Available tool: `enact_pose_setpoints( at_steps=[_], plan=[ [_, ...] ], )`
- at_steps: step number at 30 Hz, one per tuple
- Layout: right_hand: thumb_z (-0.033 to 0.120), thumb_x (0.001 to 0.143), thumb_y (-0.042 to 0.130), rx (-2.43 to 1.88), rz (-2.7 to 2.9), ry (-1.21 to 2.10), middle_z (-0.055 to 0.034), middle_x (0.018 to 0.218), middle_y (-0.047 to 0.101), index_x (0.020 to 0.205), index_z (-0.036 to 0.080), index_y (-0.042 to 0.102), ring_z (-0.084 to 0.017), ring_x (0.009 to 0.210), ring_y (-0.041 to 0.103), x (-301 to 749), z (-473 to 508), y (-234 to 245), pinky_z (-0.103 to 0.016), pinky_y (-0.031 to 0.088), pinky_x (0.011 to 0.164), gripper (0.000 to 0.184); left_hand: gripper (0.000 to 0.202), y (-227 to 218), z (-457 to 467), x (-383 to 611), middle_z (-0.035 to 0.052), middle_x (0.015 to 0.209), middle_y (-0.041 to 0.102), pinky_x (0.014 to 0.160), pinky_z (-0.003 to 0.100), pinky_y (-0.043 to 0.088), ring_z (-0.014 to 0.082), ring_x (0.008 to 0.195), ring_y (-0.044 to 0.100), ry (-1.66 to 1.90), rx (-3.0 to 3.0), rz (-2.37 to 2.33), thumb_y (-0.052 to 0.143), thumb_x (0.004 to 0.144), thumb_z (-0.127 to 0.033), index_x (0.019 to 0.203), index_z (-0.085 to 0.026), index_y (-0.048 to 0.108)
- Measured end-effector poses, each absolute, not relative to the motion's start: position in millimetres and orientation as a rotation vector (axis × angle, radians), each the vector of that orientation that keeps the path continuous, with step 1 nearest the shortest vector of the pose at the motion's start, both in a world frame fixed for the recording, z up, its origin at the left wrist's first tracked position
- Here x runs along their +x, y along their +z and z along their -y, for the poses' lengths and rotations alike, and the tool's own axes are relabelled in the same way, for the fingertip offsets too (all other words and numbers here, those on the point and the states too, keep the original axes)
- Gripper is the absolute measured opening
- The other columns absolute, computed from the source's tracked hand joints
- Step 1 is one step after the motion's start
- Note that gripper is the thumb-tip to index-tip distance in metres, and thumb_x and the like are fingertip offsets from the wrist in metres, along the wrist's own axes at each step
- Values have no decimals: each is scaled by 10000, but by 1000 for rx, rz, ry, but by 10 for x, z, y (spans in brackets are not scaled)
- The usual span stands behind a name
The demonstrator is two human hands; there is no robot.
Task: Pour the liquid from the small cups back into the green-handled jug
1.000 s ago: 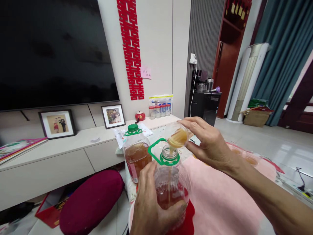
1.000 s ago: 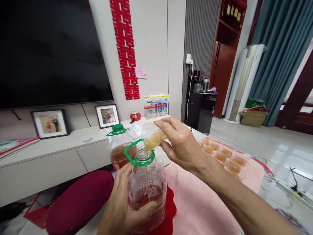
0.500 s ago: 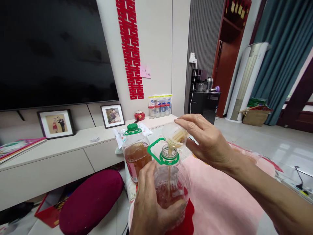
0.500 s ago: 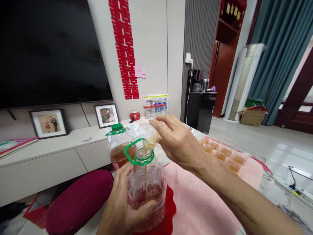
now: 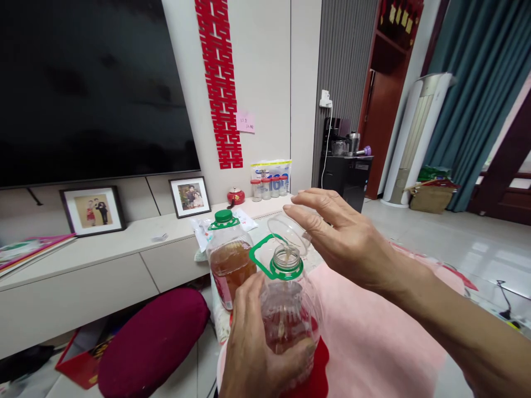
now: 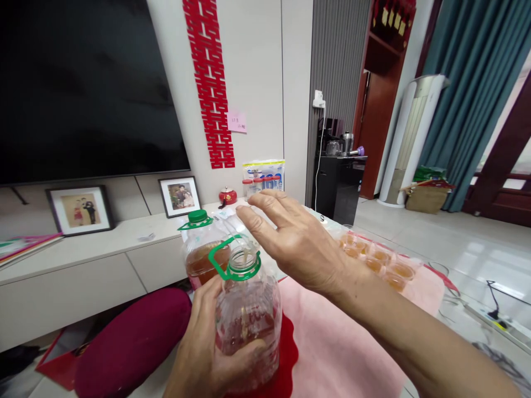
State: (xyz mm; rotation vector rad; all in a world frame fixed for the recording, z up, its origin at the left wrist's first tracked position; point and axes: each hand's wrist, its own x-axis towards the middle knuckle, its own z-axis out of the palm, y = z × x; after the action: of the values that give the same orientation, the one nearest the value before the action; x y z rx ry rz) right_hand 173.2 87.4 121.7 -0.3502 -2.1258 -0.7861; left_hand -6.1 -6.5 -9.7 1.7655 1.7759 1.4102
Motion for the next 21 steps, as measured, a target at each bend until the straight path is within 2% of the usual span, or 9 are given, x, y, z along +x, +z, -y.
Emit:
enact_pose_setpoints(
  at_steps=[6, 9, 13, 16, 21],
  plan=[
    [57, 1003, 514, -315, 2120, -847, -196, 1266, 698, 1312, 135, 594, -315, 1275, 631, 1717, -817, 1255, -516, 599, 1019, 329, 947, -166, 30, -154, 170, 1470, 485, 1140, 584, 480, 356, 1386, 502, 1342, 1928, -1755, 807, 654, -455, 1452, -189, 371],
    [63, 1002, 521, -317, 2126, -838, -186, 1274, 702, 1315, 156, 606, -315, 1286, 631, 1701, -792, 1263, -515, 604, 1016, 338, 958, -199, 16, -186, 169, 1480, 474, 1149, 582, 476, 349, 1396, 495, 1354, 1968, -1762, 812, 669, -474, 1462, -192, 353],
    [31, 982, 501, -322, 2128, -760, -208, 1276, 696, 1298, 114, 615, -311, 1265, 633, 1695, -804, 1235, -514, 579, 1033, 346, 946, -193, 30, -158, 161, 1486, 476, 1136, 582, 485, 355, 1403, 487, 1376, 1944, -1749, 805, 667, -463, 1464, -204, 366],
    [43, 944, 550, -376, 2125, -554, -200, 1269, 695, 1310, 111, 599, -288, 1216, 645, 1738, -875, 1180, -490, 573, 1012, 376, 908, -158, 44, -111, 145, 1442, 503, 1121, 603, 484, 370, 1371, 504, 1429, 1847, -1779, 785, 647, -475, 1434, -216, 412],
    [207, 808, 800, -608, 1940, 90, -110, 1257, 716, 1295, 198, 627, -257, 1161, 661, 1887, -1143, 928, -466, 547, 984, 517, 931, -216, 27, -225, 187, 1410, 486, 1117, 623, 481, 397, 1374, 487, 1363, 1953, -1866, 689, 715, -714, 1410, -158, 413]
  ],
)
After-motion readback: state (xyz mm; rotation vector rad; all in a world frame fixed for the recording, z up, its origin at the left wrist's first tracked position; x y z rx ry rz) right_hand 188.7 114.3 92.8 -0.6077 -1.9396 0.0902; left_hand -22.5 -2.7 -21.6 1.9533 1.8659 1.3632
